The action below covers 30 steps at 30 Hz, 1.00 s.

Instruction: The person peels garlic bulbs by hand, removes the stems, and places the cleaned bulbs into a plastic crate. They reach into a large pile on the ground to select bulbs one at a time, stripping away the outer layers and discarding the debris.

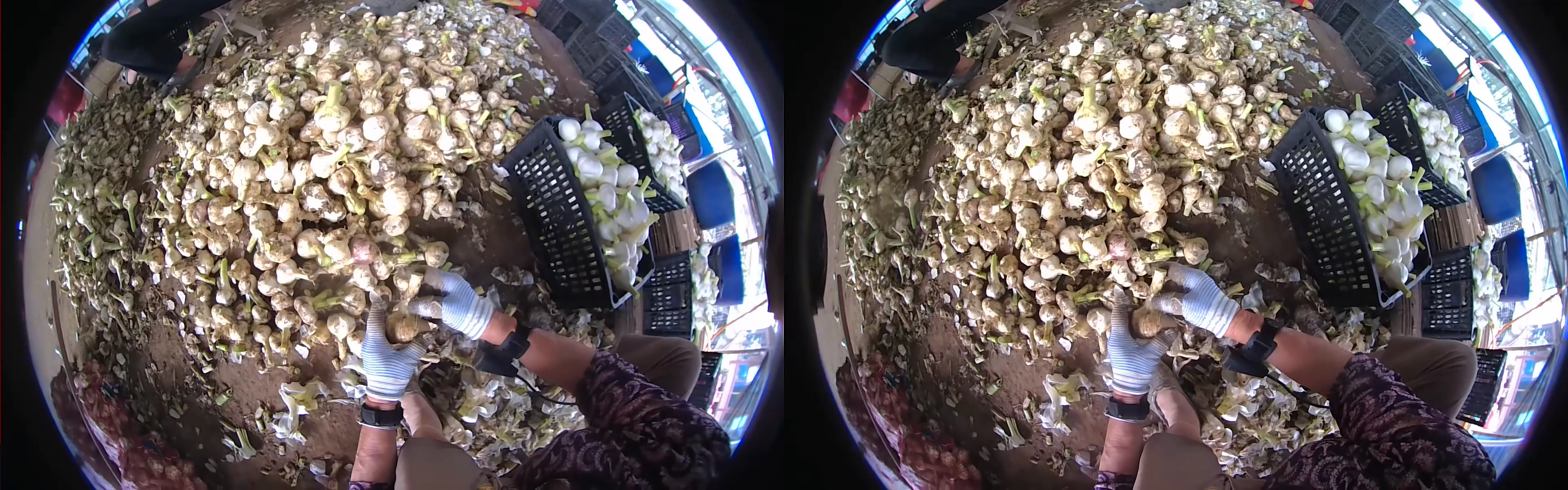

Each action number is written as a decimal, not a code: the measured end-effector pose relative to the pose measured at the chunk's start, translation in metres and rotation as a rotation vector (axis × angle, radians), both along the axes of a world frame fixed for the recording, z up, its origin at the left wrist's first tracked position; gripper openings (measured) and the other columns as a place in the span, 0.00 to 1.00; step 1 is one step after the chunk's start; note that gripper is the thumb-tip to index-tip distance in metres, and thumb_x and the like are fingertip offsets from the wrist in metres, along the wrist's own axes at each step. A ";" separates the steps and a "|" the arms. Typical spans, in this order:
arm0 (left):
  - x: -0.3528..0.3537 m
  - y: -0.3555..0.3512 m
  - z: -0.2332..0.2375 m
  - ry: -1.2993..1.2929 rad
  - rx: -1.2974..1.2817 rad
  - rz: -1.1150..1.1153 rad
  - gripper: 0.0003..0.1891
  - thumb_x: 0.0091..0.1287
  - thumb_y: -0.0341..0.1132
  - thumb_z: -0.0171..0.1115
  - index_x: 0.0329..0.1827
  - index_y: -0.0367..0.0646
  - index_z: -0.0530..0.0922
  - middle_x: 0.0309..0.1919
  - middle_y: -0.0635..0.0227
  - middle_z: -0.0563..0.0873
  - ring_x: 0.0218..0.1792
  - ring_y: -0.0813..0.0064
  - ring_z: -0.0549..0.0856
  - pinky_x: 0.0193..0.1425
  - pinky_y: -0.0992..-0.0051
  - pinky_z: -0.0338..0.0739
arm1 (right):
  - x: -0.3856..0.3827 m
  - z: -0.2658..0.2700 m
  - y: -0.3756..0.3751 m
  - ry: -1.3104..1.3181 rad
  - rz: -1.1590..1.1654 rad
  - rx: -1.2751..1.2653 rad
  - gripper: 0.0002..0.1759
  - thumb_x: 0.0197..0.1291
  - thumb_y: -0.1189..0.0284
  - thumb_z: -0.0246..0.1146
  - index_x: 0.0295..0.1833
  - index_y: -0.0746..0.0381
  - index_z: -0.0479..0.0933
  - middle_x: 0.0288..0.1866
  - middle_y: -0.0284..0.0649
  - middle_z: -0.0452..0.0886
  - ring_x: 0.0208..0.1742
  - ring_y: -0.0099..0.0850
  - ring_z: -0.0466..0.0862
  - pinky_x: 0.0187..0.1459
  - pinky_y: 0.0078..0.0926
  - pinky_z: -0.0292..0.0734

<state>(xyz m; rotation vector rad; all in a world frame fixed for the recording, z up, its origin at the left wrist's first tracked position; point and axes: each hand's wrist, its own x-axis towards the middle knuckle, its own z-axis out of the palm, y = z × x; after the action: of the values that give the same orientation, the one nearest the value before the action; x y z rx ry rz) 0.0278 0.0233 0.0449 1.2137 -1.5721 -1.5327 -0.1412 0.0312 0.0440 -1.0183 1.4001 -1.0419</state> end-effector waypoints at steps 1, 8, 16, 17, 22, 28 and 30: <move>0.000 0.001 0.001 -0.005 -0.005 0.001 0.47 0.44 0.33 0.76 0.68 0.34 0.59 0.46 0.62 0.81 0.43 0.75 0.81 0.50 0.76 0.77 | -0.002 0.000 0.000 -0.010 0.033 0.002 0.28 0.53 0.68 0.69 0.58 0.65 0.70 0.46 0.38 0.77 0.46 0.22 0.75 0.50 0.24 0.73; -0.003 0.008 0.017 -0.155 -0.120 0.034 0.46 0.41 0.31 0.74 0.66 0.30 0.60 0.47 0.55 0.81 0.46 0.66 0.83 0.49 0.72 0.77 | -0.001 0.013 0.010 0.135 0.059 -0.048 0.27 0.55 0.68 0.67 0.59 0.66 0.69 0.47 0.45 0.78 0.48 0.30 0.76 0.52 0.29 0.73; -0.004 0.012 0.019 0.138 0.029 -0.011 0.54 0.40 0.39 0.81 0.68 0.33 0.56 0.50 0.59 0.77 0.47 0.71 0.79 0.54 0.74 0.75 | -0.008 0.023 0.014 -0.125 0.070 0.055 0.30 0.54 0.72 0.69 0.61 0.69 0.67 0.47 0.37 0.79 0.47 0.22 0.76 0.51 0.20 0.74; -0.005 0.013 0.016 0.126 0.042 -0.038 0.53 0.41 0.37 0.81 0.69 0.33 0.55 0.50 0.59 0.77 0.48 0.71 0.79 0.54 0.73 0.75 | -0.008 0.017 0.015 -0.036 0.060 -0.007 0.29 0.55 0.69 0.69 0.60 0.68 0.69 0.46 0.38 0.80 0.47 0.22 0.77 0.50 0.20 0.74; -0.008 0.015 0.013 0.249 0.129 -0.048 0.52 0.43 0.32 0.78 0.70 0.32 0.52 0.50 0.59 0.77 0.48 0.73 0.79 0.53 0.74 0.76 | -0.011 0.008 0.021 -0.125 0.060 -0.061 0.25 0.58 0.71 0.65 0.60 0.67 0.69 0.47 0.39 0.81 0.46 0.23 0.77 0.52 0.22 0.73; -0.011 0.011 0.014 0.553 0.339 0.117 0.44 0.42 0.28 0.76 0.64 0.35 0.60 0.49 0.62 0.77 0.47 0.70 0.80 0.51 0.71 0.78 | -0.021 0.021 0.024 -0.023 0.100 -0.135 0.22 0.51 0.75 0.65 0.54 0.68 0.75 0.47 0.43 0.80 0.40 0.23 0.76 0.42 0.23 0.76; -0.010 0.020 0.003 0.783 0.574 0.194 0.42 0.43 0.38 0.76 0.63 0.39 0.65 0.52 0.61 0.76 0.49 0.64 0.79 0.55 0.67 0.76 | -0.021 0.029 0.024 -0.110 0.145 -0.032 0.26 0.52 0.74 0.66 0.58 0.66 0.72 0.37 0.36 0.80 0.38 0.21 0.74 0.43 0.23 0.74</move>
<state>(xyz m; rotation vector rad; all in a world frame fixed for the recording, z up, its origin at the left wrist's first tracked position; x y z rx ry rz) 0.0178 0.0429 0.0478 0.8185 -0.5114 -2.0472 -0.1626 0.0554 0.0726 -1.0540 1.2062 -1.0013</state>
